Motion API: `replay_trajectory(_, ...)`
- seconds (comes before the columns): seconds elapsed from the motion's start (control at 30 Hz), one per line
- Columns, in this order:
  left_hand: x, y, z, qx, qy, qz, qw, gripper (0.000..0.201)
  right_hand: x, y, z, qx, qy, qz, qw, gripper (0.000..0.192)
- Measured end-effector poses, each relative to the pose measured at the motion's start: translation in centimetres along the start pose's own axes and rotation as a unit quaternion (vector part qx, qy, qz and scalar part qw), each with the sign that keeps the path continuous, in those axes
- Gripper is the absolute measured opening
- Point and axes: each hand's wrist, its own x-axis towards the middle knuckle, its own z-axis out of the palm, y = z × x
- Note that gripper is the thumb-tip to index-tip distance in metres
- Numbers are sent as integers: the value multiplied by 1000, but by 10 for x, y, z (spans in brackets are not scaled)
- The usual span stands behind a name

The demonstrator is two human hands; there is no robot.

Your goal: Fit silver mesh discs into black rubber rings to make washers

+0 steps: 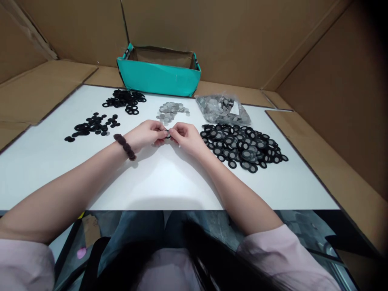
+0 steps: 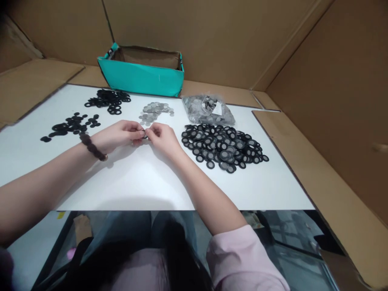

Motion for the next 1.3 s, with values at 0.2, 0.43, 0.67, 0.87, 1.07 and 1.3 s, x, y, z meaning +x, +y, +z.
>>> replay_trajectory(0.2, 1, -1, 2, 7, 20, 21, 1000, 14, -2, -4, 2, -26, 51, -23, 998, 23)
replay_trajectory(0.43, 3, -5, 7, -25, -14, 25, 999, 13, 6, 1, 5, 131, -12, 84, 988, 21)
replay_trajectory(0.67, 5, -7, -1, 43, -44, 65, 996, 12, 4, 2, 3, 121, -44, 72, 989, 24)
replay_trajectory(0.87, 2, -2, -2, 22, -39, 40, 998, 13, 3, 3, -2, 88, -41, 12, 995, 18)
replay_trajectory(1.07, -1, 0, 2, 4, -7, 19, 1000, 13, -2, -4, -4, -24, -11, -14, 1000, 15)
replay_trajectory(1.3, 1, -3, 2, 82, 8, 33, 996, 13, -8, -13, -5, -144, 17, -43, 989, 15)
